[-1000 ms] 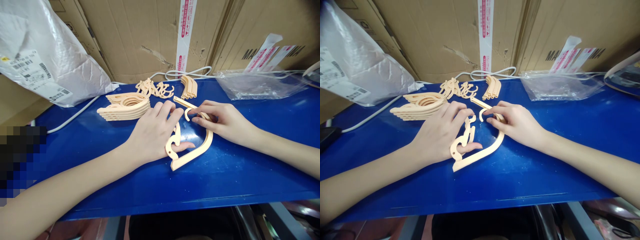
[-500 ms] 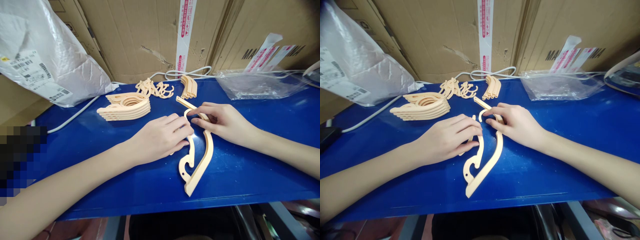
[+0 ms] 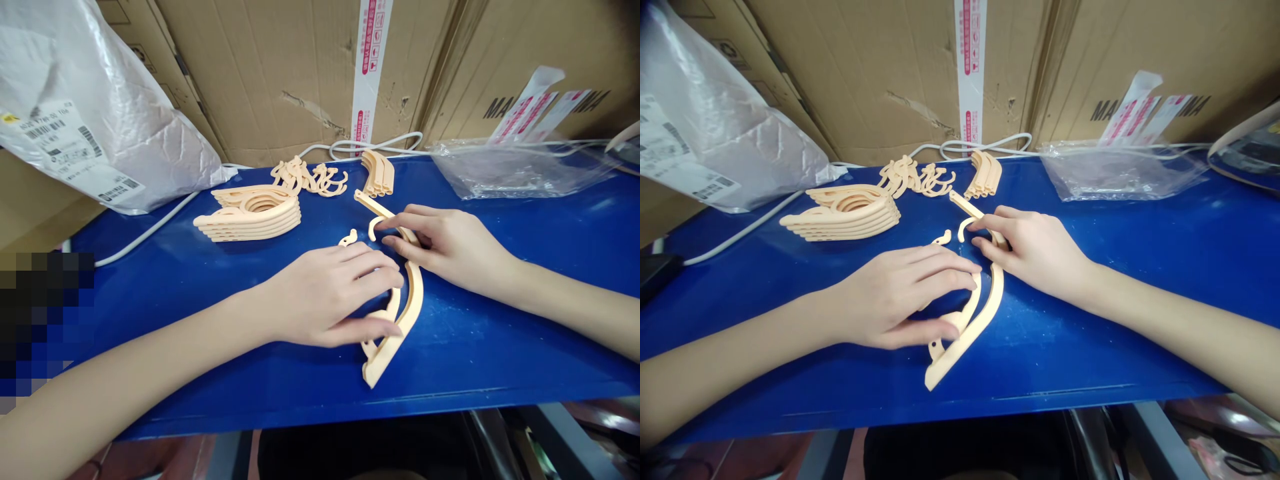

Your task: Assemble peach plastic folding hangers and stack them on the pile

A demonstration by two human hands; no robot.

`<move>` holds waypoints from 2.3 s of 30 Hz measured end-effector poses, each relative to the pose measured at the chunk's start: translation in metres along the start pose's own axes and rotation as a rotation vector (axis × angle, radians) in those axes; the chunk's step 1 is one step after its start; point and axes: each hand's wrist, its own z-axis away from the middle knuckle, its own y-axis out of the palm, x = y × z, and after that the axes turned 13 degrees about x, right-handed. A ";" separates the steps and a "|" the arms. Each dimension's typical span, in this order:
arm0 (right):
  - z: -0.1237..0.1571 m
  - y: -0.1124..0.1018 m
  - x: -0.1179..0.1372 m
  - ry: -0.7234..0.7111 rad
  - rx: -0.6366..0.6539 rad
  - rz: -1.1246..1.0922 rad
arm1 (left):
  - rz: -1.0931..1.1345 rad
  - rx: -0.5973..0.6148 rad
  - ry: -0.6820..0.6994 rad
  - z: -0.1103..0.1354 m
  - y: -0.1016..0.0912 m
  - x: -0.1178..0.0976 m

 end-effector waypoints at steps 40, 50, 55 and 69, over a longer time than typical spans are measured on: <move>0.000 -0.012 -0.007 -0.285 0.195 0.022 | -0.124 -0.032 -0.099 0.002 0.002 0.001; 0.000 -0.011 -0.008 -0.339 0.199 -0.038 | -0.135 -0.100 -0.335 0.001 0.003 0.004; 0.003 -0.010 -0.004 -0.362 0.191 -0.099 | -0.101 -0.123 -0.407 0.001 0.002 0.003; 0.000 0.003 0.000 -0.456 0.103 -0.128 | 0.072 -0.079 -0.769 -0.005 0.000 0.002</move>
